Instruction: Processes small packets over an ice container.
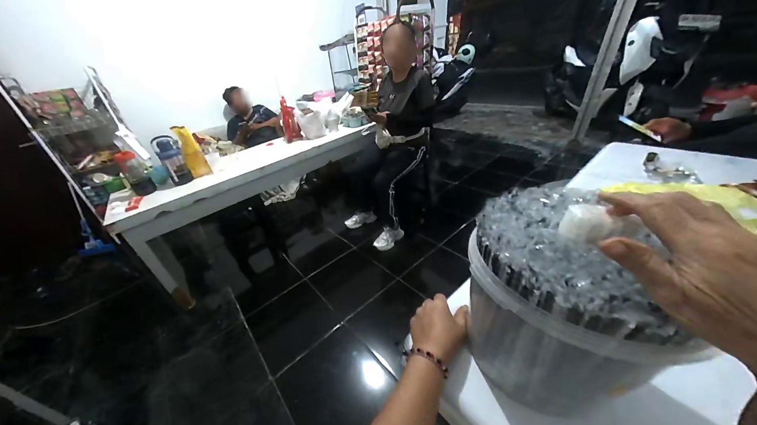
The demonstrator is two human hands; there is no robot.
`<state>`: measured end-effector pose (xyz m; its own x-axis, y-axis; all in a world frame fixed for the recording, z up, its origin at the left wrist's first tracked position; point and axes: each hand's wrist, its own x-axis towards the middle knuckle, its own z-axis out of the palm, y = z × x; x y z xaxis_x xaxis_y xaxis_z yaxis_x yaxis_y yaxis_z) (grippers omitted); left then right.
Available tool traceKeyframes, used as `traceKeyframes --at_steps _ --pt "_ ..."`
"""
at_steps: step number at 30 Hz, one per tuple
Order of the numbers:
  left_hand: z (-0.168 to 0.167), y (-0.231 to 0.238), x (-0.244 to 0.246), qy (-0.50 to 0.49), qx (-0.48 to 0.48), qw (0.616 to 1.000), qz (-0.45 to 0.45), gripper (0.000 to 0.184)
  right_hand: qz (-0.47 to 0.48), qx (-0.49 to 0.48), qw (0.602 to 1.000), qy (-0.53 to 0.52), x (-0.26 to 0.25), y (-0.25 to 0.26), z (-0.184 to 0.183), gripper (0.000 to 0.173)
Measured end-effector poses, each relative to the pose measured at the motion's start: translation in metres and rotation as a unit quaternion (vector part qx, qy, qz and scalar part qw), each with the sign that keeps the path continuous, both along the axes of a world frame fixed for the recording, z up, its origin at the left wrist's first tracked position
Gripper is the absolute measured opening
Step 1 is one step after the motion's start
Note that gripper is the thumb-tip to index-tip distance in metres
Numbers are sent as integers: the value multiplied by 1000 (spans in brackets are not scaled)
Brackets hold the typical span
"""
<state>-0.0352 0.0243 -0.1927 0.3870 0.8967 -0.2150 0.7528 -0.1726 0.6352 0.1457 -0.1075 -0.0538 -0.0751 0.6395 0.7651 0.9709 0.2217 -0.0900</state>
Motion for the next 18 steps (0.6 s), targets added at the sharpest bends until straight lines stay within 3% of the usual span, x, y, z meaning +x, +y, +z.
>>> traceKeyframes --at_steps 5,18 --pt "-1 0 1 1 0 1000 3 51 19 16 1000 0 0 1 -1 74" --pt "1 1 0 1 -4 1000 1 51 6 10 1000 -3 0 2 -1 80"
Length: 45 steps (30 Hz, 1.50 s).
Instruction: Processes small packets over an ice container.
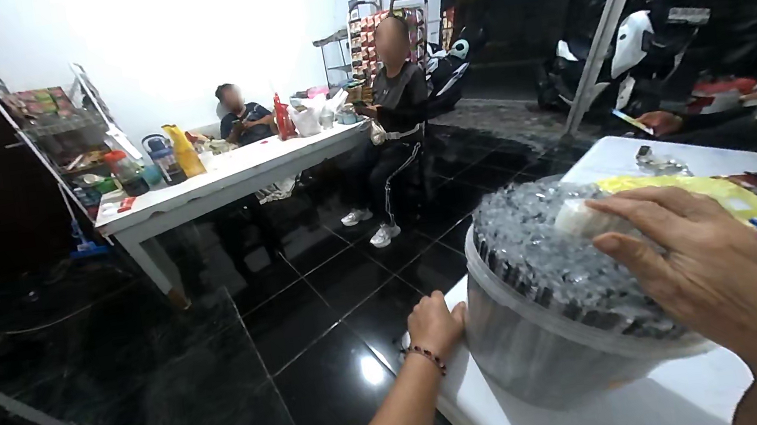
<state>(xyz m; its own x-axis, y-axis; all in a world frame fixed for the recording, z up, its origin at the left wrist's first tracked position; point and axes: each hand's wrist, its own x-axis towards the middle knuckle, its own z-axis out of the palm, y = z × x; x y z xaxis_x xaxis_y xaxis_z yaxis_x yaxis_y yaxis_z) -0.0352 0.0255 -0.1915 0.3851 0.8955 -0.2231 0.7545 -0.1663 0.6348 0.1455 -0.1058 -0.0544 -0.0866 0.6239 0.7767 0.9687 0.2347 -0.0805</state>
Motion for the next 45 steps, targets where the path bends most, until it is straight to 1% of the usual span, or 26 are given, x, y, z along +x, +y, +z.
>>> traceKeyframes --at_steps 3,7,15,26,29,45 --pt "0 1 0 1 -2 1000 -3 51 -6 -10 1000 7 0 -1 0 81" --pt "-1 1 0 -2 -3 1000 -3 51 16 14 1000 -5 0 1 -1 72" --pt "-1 1 1 0 -4 1000 0 51 11 15 1000 -1 0 2 -2 74" --pt "0 2 2 0 -6 1000 -8 45 11 24 1000 -3 0 3 -3 74" --pt "0 2 2 8 -7 1000 -12 44 12 28 1000 -7 0 4 -4 72" --pt "-2 1 2 -5 -7 1000 -7 46 10 22 1000 -10 -1 2 -3 69"
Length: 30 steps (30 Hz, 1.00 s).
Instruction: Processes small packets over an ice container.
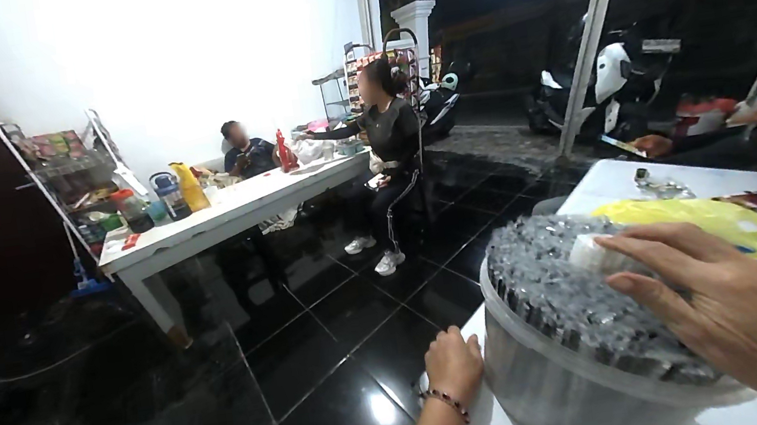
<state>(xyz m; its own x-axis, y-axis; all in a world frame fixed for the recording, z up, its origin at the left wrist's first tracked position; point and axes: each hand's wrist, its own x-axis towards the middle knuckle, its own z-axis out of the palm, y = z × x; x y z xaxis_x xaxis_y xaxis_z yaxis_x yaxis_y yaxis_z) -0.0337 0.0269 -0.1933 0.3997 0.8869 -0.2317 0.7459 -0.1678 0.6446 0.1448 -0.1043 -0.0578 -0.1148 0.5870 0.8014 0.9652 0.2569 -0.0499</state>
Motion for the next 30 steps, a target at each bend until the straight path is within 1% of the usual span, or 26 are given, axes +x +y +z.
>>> traceKeyframes --at_steps 30 --pt "6 -5 0 21 7 1000 10 45 -7 5 1000 24 -2 2 -3 74"
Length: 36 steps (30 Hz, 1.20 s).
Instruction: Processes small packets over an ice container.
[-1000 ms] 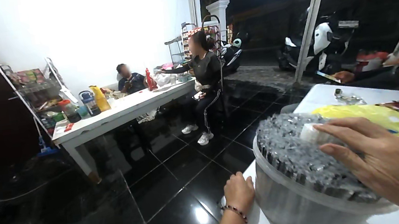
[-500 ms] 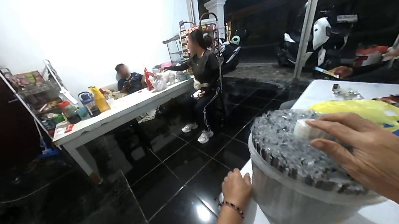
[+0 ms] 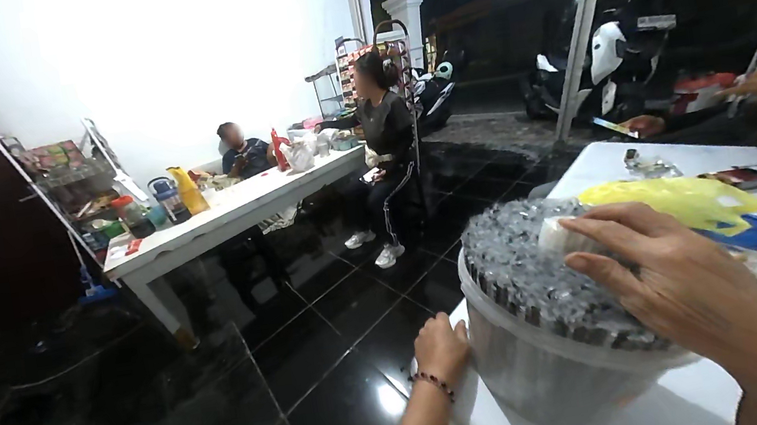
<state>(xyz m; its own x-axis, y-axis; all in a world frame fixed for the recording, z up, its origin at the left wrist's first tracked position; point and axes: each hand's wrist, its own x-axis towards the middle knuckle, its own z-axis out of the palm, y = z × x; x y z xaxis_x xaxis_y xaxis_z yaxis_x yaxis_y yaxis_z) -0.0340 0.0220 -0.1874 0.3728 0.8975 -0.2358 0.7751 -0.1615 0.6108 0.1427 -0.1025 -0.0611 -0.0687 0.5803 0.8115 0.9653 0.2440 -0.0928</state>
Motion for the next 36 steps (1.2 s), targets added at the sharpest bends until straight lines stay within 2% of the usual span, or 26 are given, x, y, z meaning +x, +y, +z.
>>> traceKeyframes --at_steps 36 --pt "0 0 -2 -1 8 1000 -7 45 -13 -12 1000 5 -1 -1 1 72"
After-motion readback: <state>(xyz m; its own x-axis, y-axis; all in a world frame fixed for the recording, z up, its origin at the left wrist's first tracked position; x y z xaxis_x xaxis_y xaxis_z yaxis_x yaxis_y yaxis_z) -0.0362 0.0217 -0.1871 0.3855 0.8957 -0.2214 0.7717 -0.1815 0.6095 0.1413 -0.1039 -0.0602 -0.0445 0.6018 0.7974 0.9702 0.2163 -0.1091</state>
